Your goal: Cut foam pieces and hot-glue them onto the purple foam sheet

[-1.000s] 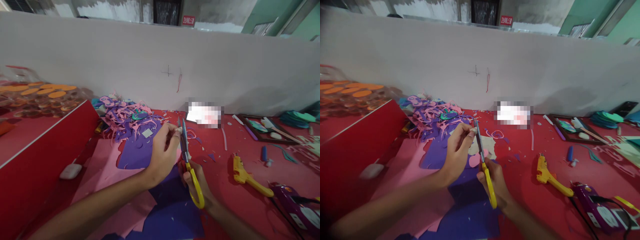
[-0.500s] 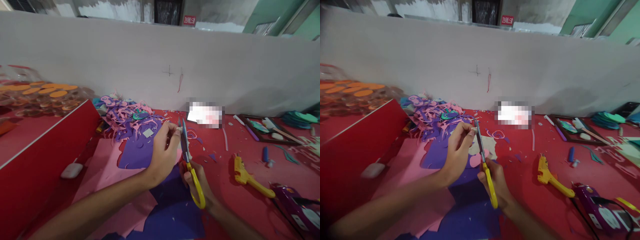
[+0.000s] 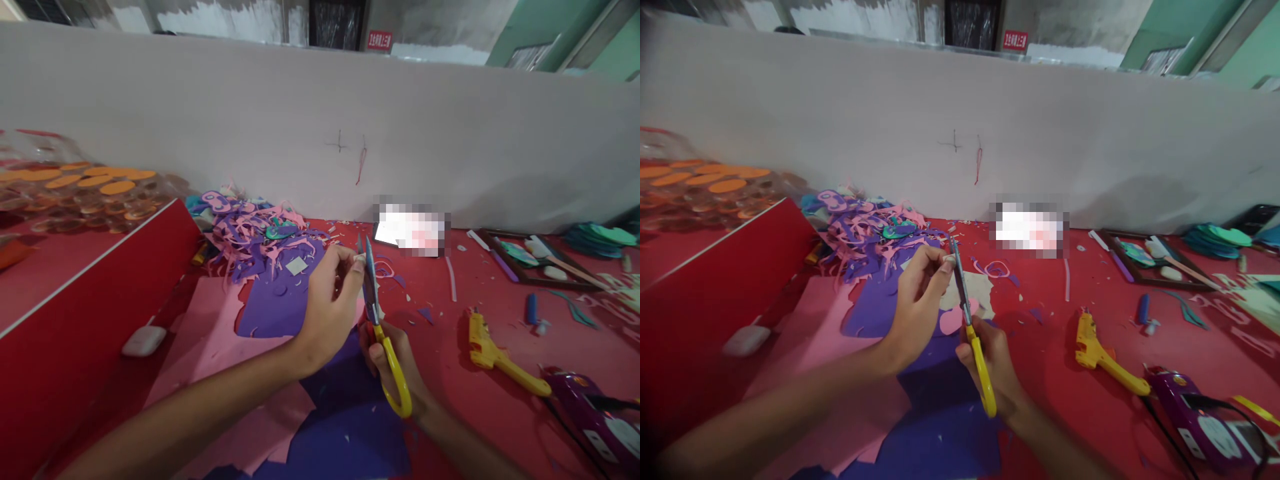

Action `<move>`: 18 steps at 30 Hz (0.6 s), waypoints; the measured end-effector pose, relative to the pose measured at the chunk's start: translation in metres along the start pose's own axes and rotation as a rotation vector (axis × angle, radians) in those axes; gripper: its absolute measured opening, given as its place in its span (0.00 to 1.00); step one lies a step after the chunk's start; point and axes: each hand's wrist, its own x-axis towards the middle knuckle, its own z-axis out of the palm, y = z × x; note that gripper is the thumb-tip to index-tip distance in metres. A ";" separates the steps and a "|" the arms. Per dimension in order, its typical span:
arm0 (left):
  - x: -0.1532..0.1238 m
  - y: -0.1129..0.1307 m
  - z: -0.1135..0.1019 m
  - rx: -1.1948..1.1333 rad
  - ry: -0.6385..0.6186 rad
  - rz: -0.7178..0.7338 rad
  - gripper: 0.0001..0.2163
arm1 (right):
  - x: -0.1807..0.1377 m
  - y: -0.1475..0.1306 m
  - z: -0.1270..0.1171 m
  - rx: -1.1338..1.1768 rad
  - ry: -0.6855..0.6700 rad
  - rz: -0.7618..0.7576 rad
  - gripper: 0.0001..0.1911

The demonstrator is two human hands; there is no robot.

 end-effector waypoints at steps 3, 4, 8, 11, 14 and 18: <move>0.001 0.000 0.000 0.002 0.004 0.000 0.10 | 0.000 -0.004 0.000 -0.008 0.003 0.001 0.34; 0.001 0.001 -0.001 0.005 0.007 0.000 0.10 | 0.001 -0.005 0.000 -0.012 0.001 0.004 0.34; 0.001 0.001 -0.001 0.007 0.014 -0.001 0.10 | 0.001 -0.010 0.000 -0.018 -0.002 0.012 0.35; 0.002 0.001 -0.001 0.004 0.010 0.000 0.10 | 0.001 -0.010 0.000 -0.018 -0.007 0.010 0.35; 0.002 0.002 -0.001 0.001 0.009 -0.006 0.10 | 0.001 -0.007 0.000 -0.010 -0.011 0.017 0.34; 0.002 0.001 -0.001 -0.009 0.010 -0.001 0.10 | 0.001 -0.003 -0.001 0.011 -0.006 0.029 0.34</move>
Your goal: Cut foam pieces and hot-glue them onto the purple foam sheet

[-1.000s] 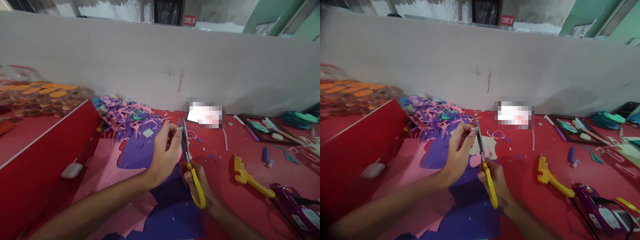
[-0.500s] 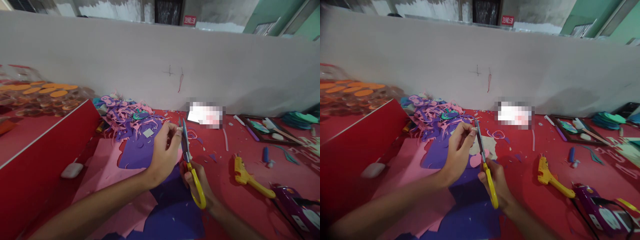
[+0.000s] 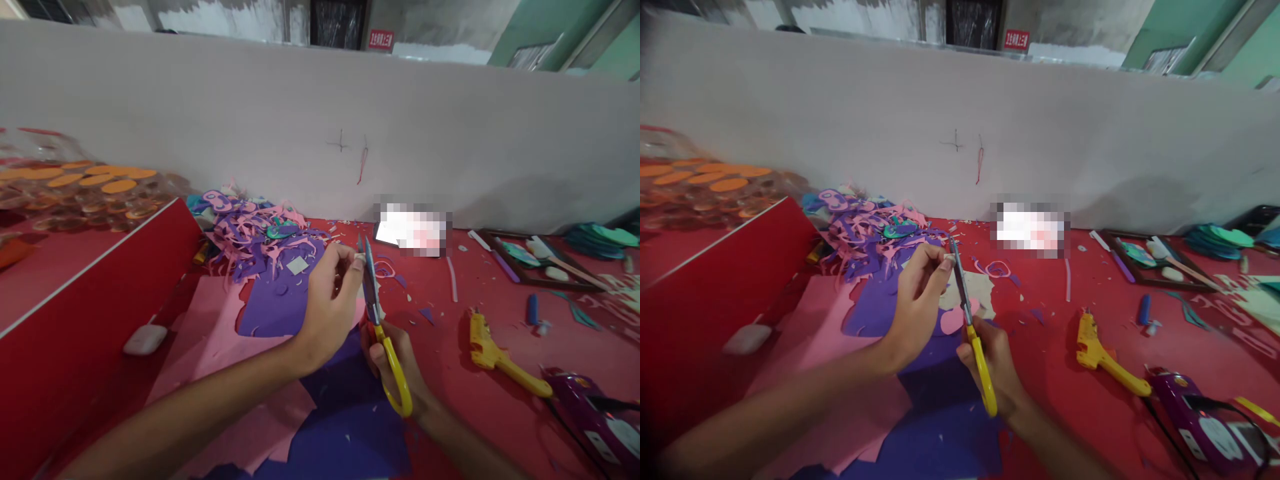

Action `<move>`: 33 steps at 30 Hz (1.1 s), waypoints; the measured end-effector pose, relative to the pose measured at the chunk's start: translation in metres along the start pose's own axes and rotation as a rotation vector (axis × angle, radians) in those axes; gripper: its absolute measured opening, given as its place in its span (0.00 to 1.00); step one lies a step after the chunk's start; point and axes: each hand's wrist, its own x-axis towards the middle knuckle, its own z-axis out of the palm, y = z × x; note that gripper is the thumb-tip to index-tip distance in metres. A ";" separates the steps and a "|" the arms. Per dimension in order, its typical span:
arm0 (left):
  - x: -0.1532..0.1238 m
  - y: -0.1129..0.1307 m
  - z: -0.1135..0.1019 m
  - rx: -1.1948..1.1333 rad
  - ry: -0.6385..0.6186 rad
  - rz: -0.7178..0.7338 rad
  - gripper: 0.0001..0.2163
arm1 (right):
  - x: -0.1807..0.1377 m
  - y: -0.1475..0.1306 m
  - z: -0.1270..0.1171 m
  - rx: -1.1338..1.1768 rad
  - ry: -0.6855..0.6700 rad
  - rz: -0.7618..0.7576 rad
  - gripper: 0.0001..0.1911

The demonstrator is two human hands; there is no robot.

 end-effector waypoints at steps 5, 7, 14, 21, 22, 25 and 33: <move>0.001 0.000 0.000 0.003 0.007 -0.001 0.10 | -0.001 -0.002 0.000 -0.008 0.012 0.016 0.35; 0.001 0.000 -0.001 0.003 0.012 -0.009 0.10 | -0.001 -0.004 0.000 -0.017 0.011 0.019 0.35; 0.001 -0.001 -0.002 0.008 0.022 -0.013 0.09 | 0.000 -0.004 0.000 -0.015 0.016 0.021 0.36; 0.002 -0.001 -0.003 0.006 0.028 -0.013 0.09 | -0.002 -0.001 -0.002 -0.010 0.008 0.042 0.35; 0.002 -0.001 -0.003 0.005 0.027 -0.014 0.09 | -0.002 -0.001 -0.002 -0.011 0.007 0.046 0.35; 0.002 -0.001 -0.002 0.003 0.016 -0.006 0.10 | -0.002 0.000 -0.003 -0.019 0.011 0.052 0.35; 0.002 -0.003 -0.003 -0.013 0.000 -0.015 0.11 | 0.000 -0.001 -0.003 -0.042 0.011 0.038 0.36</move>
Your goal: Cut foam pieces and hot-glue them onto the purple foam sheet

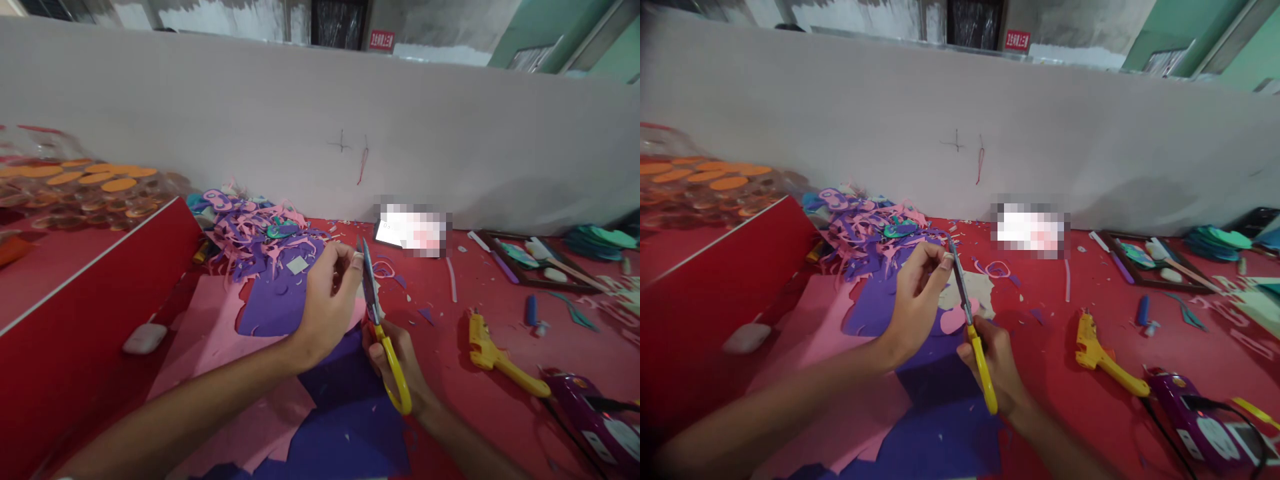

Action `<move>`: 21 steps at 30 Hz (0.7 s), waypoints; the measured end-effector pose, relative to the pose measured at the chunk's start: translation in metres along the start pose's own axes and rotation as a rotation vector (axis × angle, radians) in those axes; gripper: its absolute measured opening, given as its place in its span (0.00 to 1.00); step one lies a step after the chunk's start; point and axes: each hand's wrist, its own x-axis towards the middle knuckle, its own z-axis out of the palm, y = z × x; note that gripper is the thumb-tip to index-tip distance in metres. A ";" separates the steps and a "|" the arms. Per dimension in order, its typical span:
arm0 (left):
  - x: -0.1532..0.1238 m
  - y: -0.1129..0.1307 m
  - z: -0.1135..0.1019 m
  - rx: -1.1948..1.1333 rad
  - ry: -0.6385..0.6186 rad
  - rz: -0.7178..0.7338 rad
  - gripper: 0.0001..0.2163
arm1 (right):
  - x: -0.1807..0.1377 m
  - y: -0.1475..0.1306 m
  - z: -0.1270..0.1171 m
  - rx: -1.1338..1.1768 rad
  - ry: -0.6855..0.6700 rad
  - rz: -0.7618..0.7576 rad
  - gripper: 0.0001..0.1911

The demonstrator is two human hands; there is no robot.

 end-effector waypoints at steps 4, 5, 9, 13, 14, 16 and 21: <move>0.001 0.001 -0.001 0.007 0.013 0.002 0.10 | 0.000 0.000 -0.001 0.004 -0.003 0.005 0.36; 0.001 0.001 -0.001 0.007 0.014 0.004 0.10 | 0.000 0.000 -0.001 0.003 -0.005 0.003 0.35; 0.000 0.002 -0.001 0.004 0.017 0.008 0.09 | -0.001 -0.001 -0.001 0.000 -0.014 -0.005 0.35; 0.001 0.002 -0.001 -0.013 0.015 -0.009 0.09 | 0.000 -0.001 -0.001 0.005 -0.008 -0.011 0.35; 0.001 0.002 -0.002 -0.016 0.015 -0.009 0.09 | 0.000 -0.001 -0.001 0.005 -0.006 -0.010 0.35; 0.001 0.003 -0.002 -0.015 0.019 -0.004 0.08 | 0.001 -0.002 -0.002 0.001 -0.007 -0.012 0.35; 0.002 0.004 -0.003 -0.008 0.029 -0.001 0.09 | 0.002 -0.002 -0.002 -0.023 -0.012 -0.023 0.36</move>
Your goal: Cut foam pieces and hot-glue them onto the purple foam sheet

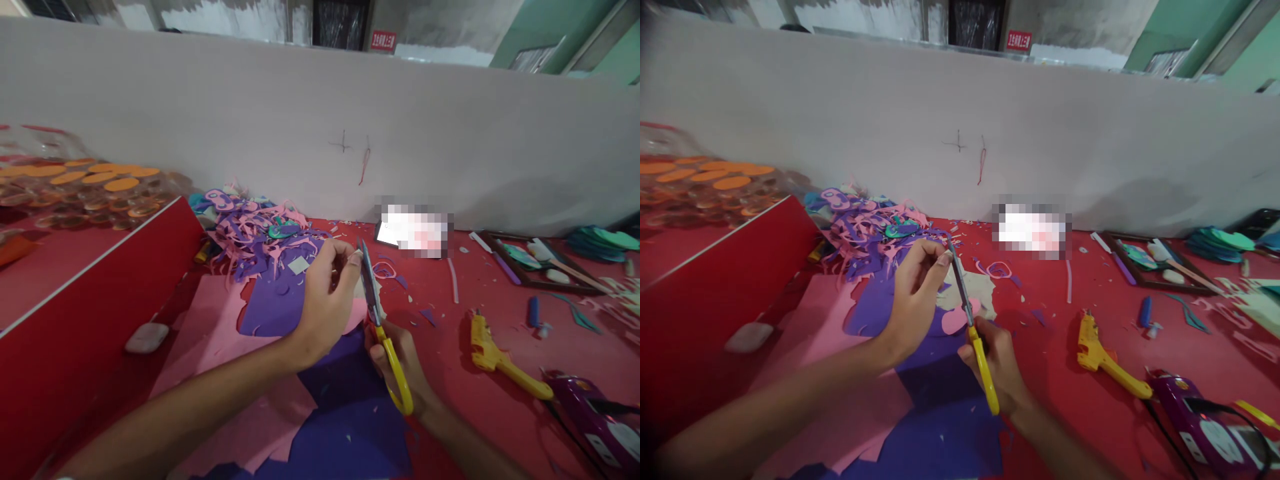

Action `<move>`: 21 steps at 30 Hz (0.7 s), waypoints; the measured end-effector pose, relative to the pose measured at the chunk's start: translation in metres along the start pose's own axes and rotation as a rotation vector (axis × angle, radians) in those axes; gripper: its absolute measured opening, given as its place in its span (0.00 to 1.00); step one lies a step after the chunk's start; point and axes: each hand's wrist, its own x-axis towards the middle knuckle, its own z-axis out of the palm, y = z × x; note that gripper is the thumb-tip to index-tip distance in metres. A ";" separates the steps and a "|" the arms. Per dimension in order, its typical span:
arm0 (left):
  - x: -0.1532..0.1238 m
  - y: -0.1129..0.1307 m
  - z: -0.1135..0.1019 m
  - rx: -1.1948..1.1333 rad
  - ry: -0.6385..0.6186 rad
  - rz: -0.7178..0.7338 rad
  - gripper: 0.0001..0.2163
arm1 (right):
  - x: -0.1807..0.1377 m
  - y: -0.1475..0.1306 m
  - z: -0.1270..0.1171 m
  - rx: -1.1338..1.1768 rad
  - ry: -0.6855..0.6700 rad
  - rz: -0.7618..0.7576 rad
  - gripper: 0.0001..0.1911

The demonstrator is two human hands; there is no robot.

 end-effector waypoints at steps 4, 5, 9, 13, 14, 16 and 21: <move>0.001 0.000 0.000 0.000 0.000 0.004 0.08 | -0.001 0.002 0.001 -0.002 0.007 -0.003 0.36; 0.001 0.000 0.000 0.002 0.001 0.006 0.08 | -0.002 0.002 0.001 -0.006 0.007 -0.003 0.36; 0.001 0.001 0.000 0.007 0.002 0.007 0.07 | -0.002 0.001 0.000 -0.010 0.001 0.000 0.36; 0.001 0.001 0.000 0.007 -0.011 0.014 0.09 | -0.001 0.000 0.000 -0.004 0.009 0.007 0.35; 0.000 0.001 0.000 0.006 -0.017 0.009 0.09 | -0.001 0.000 0.000 -0.005 0.012 0.007 0.35; 0.000 -0.001 0.000 -0.002 -0.027 -0.006 0.10 | 0.000 0.000 0.001 -0.011 0.014 0.005 0.35; 0.000 -0.002 0.000 0.001 -0.018 -0.018 0.09 | 0.000 0.000 0.000 -0.021 0.003 0.005 0.36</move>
